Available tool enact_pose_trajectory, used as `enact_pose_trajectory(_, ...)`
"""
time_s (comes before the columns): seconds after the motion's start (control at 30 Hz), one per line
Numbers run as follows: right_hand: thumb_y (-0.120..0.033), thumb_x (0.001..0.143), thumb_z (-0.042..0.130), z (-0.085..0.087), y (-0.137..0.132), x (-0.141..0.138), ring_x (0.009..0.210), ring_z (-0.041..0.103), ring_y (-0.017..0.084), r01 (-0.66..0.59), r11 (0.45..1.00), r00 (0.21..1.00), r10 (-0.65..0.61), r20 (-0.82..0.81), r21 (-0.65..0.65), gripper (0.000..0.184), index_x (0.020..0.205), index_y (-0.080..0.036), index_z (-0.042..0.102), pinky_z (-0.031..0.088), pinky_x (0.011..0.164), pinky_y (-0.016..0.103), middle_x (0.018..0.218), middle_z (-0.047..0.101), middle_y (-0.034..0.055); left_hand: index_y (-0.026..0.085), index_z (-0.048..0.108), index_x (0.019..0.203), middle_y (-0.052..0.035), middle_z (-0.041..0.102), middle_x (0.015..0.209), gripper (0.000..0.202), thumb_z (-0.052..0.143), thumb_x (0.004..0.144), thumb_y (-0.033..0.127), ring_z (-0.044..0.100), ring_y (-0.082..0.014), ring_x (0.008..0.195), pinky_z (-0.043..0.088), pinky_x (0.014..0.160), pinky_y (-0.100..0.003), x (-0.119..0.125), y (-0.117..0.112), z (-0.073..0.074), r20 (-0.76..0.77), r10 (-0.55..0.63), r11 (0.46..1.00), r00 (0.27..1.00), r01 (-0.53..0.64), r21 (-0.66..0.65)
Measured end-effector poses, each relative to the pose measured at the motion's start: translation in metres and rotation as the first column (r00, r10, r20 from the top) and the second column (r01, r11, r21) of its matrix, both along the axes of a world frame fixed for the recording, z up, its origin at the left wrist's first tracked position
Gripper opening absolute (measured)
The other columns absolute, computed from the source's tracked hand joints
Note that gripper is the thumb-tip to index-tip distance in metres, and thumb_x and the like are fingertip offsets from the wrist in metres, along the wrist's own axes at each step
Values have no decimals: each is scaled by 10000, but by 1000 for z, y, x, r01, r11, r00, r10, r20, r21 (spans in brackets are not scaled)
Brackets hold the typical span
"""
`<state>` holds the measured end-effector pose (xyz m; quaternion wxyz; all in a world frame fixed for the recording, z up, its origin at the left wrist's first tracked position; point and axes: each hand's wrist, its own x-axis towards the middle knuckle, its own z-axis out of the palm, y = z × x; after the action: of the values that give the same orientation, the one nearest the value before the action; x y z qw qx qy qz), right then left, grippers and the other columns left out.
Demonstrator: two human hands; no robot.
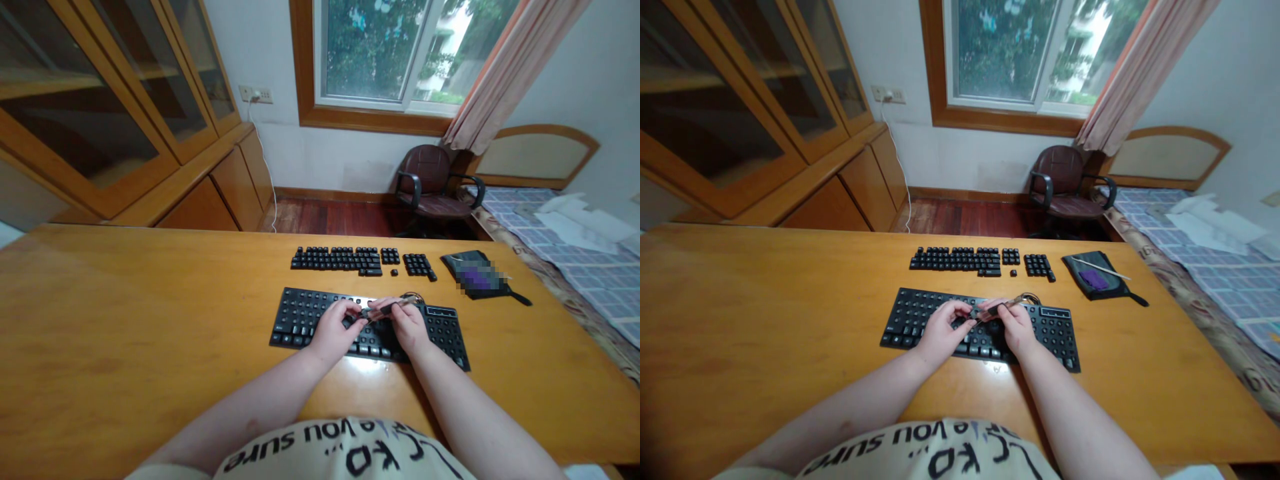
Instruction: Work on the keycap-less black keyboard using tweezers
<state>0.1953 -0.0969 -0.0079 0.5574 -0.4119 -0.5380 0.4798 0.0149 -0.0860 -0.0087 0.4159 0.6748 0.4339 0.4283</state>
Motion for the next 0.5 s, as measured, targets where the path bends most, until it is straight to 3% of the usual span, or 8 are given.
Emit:
enact_pose_trajectory(0.27,-513,812,505,2,0,-3,776,661,256,20,997,996,-26,-79,-76,358,749,-185,634,560,627,382,792,681,92,220,658,961,-26,643,867,215,644,749,194,584,-135,722,500,752,-298,-3,0,8,-40,-132,989,990,134,63)
enact_pose_trajectory(0.5,-530,822,475,-2,2,-1,678,672,244,-18,985,983,-15,-184,-173,381,793,-178,619,559,605,398,741,688,90,227,684,893,-1,657,786,224,716,674,192,597,-143,709,505,721,-275,-1,0,9,-62,-95,995,993,96,8)
